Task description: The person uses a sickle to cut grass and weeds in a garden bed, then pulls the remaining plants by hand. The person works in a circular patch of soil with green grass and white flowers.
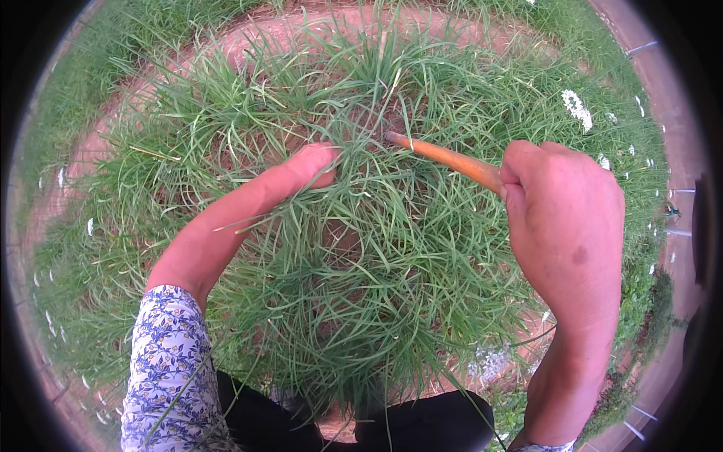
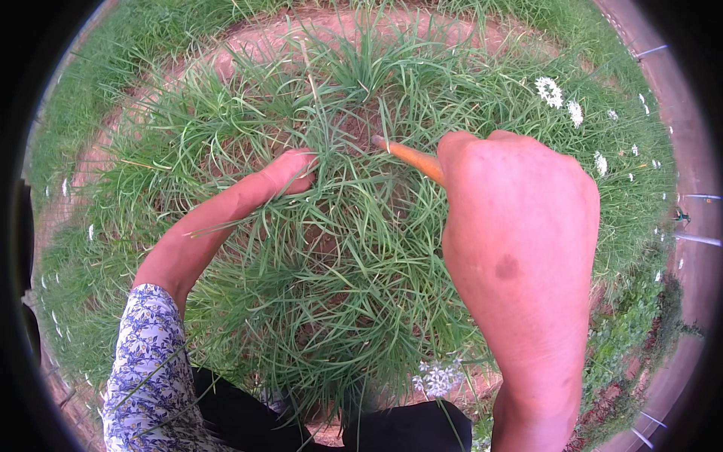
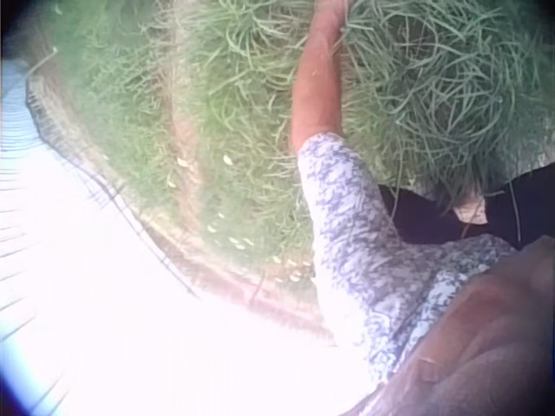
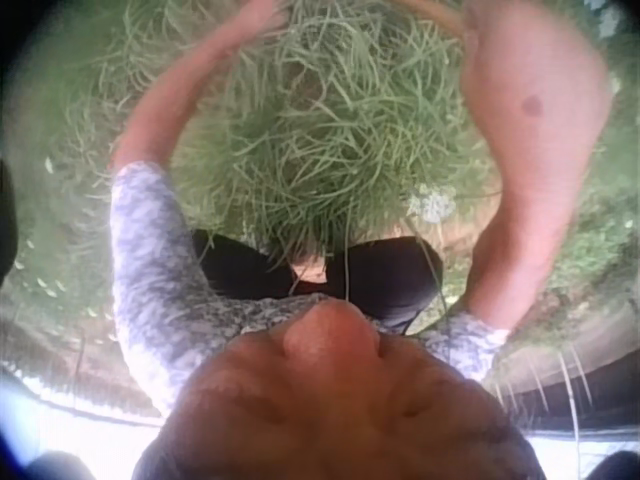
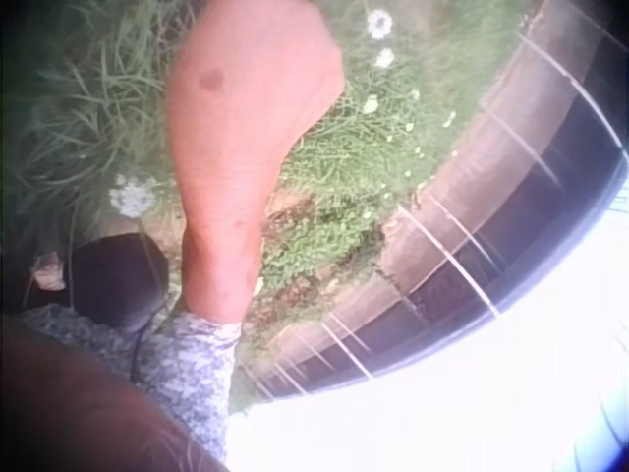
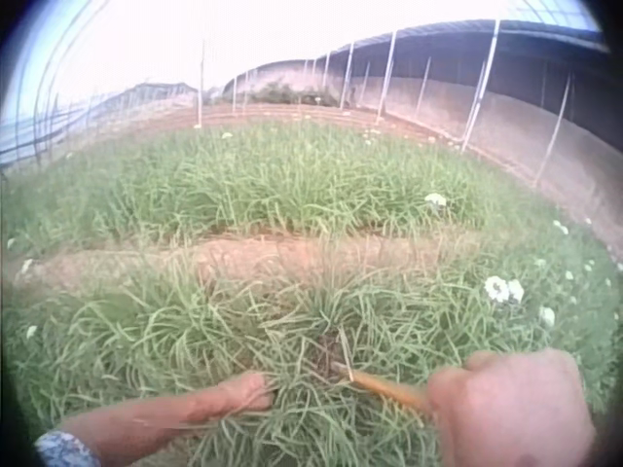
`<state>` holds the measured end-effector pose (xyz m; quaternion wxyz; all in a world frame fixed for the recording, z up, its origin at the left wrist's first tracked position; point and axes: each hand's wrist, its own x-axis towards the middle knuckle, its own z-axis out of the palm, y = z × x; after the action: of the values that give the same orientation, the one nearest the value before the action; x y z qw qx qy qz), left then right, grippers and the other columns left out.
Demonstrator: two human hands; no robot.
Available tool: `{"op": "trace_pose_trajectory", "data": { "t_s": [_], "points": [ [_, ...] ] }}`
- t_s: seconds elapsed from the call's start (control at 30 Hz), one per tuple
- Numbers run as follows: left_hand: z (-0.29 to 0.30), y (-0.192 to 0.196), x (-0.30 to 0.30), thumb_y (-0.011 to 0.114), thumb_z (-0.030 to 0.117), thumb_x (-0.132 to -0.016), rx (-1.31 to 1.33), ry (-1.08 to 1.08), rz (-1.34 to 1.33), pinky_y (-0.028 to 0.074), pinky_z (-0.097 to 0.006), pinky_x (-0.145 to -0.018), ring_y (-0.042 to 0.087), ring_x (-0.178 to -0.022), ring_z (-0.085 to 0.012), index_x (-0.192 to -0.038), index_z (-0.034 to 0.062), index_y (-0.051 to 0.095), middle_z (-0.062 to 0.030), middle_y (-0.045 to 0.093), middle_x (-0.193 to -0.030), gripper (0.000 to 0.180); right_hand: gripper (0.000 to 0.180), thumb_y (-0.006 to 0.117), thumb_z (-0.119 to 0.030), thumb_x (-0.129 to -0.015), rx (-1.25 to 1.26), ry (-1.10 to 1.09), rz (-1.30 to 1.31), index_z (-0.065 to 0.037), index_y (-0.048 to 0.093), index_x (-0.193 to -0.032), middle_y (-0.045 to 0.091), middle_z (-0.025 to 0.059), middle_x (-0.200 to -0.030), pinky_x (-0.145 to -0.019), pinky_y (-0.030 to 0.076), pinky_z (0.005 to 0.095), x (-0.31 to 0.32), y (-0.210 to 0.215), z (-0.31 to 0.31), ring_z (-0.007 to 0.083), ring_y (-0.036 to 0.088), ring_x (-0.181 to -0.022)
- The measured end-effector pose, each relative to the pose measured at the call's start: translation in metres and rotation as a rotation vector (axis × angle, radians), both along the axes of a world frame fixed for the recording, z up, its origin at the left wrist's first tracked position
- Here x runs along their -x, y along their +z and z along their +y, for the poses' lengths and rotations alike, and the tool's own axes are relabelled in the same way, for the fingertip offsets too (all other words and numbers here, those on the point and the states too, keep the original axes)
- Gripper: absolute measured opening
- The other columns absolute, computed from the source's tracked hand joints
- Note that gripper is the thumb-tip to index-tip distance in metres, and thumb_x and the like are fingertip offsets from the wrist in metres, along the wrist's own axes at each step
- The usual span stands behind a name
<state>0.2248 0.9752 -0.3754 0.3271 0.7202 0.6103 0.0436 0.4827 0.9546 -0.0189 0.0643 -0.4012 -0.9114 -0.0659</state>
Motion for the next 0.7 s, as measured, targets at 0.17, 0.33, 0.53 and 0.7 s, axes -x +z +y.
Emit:
{"op": "trace_pose_trajectory", "data": {
  "t_s": [0.17, 0.33, 0.53, 0.7],
  "points": [
    [-0.025, -0.014, 0.007, 0.061, 0.008, -0.091, 0.394, 0.617, -1.147, 0.054, -0.039, -0.079, 0.068, -0.082, -0.0289, -0.101, 0.0052, 0.071, -0.0139, 0.07, -0.088, 0.015, 0.006, 0.069, -0.006, -0.082, 0.039, -0.1, -0.154, -0.003, 0.063, -0.08, 0.063, 0.0161, -0.074, -0.063, 0.046, 0.0497, -0.011, -0.005, 0.014, 0.0393, 0.062, -0.072],
    [-0.055, 0.024, -0.026, 0.063, 0.009, -0.086, 0.1, -0.289, -0.162, 0.054, -0.041, -0.085, 0.068, -0.097, -0.0243, -0.107, 0.0012, 0.068, -0.0154, 0.071, -0.098, 0.022, 0.007, 0.069, -0.006, -0.082, -0.002, -0.128, -0.144, -0.003, 0.063, -0.08, 0.063, 0.0165, -0.075, -0.063, 0.046, 0.0499, -0.017, -0.014, 0.019, 0.0392, 0.062, -0.072],
    [-0.053, 0.026, 0.007, 0.069, 0.021, -0.091, 0.736, 0.334, -1.067, 0.054, -0.039, -0.097, 0.069, -0.106, -0.0232, -0.107, 0.0046, 0.07, -0.011, 0.072, -0.121, 0.023, 0.007, 0.069, -0.007, -0.082, -0.007, -0.126, -0.16, -0.003, 0.063, -0.081, 0.062, 0.0166, -0.075, -0.063, 0.046, 0.0498, -0.017, -0.014, 0.018, 0.0393, 0.062, -0.072],
    [-0.019, 0.021, 0.073, 0.056, 0.03, -0.102, 0.445, 1.087, -1.383, 0.063, -0.039, -0.073, 0.074, -0.092, -0.0279, -0.106, 0.0046, 0.063, -0.0178, 0.072, -0.114, 0.027, 0.007, 0.069, -0.006, -0.083, 0.027, -0.153, -0.187, -0.003, 0.064, -0.081, 0.062, 0.0165, -0.075, -0.063, 0.046, 0.0496, -0.018, -0.01, 0.014, 0.0392, 0.062, -0.072]
  ]
}}
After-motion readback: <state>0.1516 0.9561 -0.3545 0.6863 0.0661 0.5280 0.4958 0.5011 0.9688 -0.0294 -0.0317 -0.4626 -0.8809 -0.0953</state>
